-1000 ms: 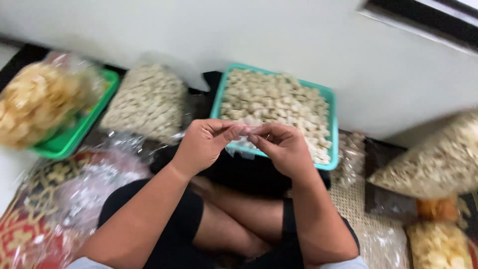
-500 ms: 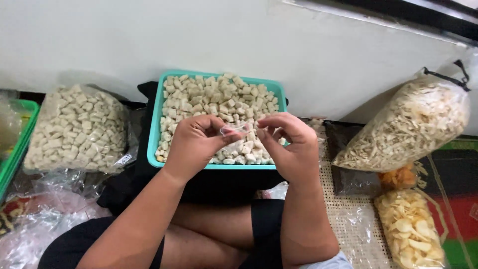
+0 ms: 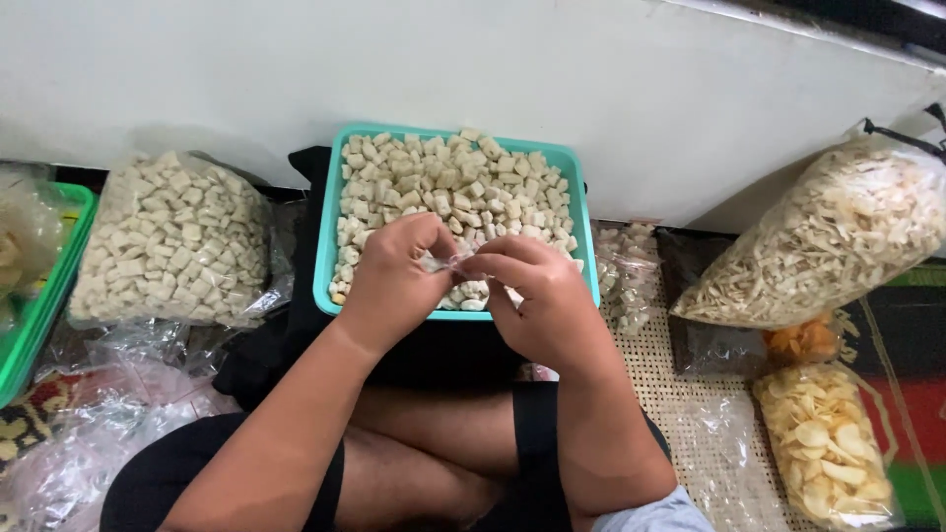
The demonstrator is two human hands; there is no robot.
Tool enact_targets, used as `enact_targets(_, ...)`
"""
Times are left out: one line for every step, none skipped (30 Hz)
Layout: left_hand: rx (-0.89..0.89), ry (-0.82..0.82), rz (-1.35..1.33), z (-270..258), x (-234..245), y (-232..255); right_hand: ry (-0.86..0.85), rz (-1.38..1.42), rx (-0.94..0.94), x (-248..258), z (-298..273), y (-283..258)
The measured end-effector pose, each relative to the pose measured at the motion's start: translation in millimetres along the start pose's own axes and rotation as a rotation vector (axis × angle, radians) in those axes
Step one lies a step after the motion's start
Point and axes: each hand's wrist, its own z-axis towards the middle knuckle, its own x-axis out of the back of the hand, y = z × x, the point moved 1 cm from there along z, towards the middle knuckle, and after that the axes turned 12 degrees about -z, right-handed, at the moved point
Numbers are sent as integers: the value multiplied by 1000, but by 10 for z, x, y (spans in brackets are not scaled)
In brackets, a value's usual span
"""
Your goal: Manually filling small plastic bags with bite-sized white snack cubes from a large tray.
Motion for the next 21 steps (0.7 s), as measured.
enact_targets(-2, 3, 0, -4, 7, -11, 0, 0, 4, -14, -9, 6)
enact_targets(-34, -20, -24, -6, 9, -21, -32, -7, -9, -30, -19, 17)
enact_targets(-64, -43, -47, -13, 12, -33, -65, -12, -23, -49, -32, 26)
enact_targets(-64, -40, -47, -10, 23, -48, -66, -11, -20, -47, -29, 7)
enact_targets(-75, -78, -68, -10, 28, -64, -101, 9, -18, -47, -32, -12)
enact_targets(-85, -116, -89, -10, 29, -80, -136, 28, -15, -47, -36, -28)
enact_targets(-85, -116, -89, -13, 70, -40, -136, 29, -16, -45, -31, -37)
enact_targets(-98, -212, -52, -17, 100, 2, -156, 56, -15, -44, -27, -44)
enact_targets(-111, -309, -15, -20, 126, 44, -176, 82, -15, -40, -25, -50)
enact_targets(-110, -312, -14, -19, 158, 110, -175, 83, -18, -57, -43, -12)
enact_targets(-46, -371, -3, -21, 185, 170, -183, 101, -6, -76, -63, 22)
enact_targets(17, -431, 8, -23, 212, 231, -190, 119, 5, -94, -84, 57)
enact_targets(18, -434, 9, -20, 217, 189, -189, 119, 2, -92, -85, 60)
enact_targets(2, -429, 23, -16, 223, 148, -193, 128, -3, -91, -85, 63)
enact_targets(-15, -423, 37, -15, 230, 107, -197, 138, -9, -90, -86, 64)
enact_targets(-14, -426, 38, -14, 230, 101, -196, 138, -11, -103, -96, 79)
enact_targets(-75, -417, 72, -12, 232, 100, -191, 143, -8, -116, -103, 93)
enact_targets(-135, -408, 106, -11, 234, 99, -186, 148, -5, -129, -110, 106)
enact_targets(-134, -409, 107, -14, 219, 77, -186, 149, -6, -128, -110, 104)
enact_targets(-175, -380, 158, -17, 207, 59, -174, 168, -18, -127, -110, 103)
enact_targets(-216, -350, 210, -19, 196, 41, -162, 187, -30, -125, -106, 101)
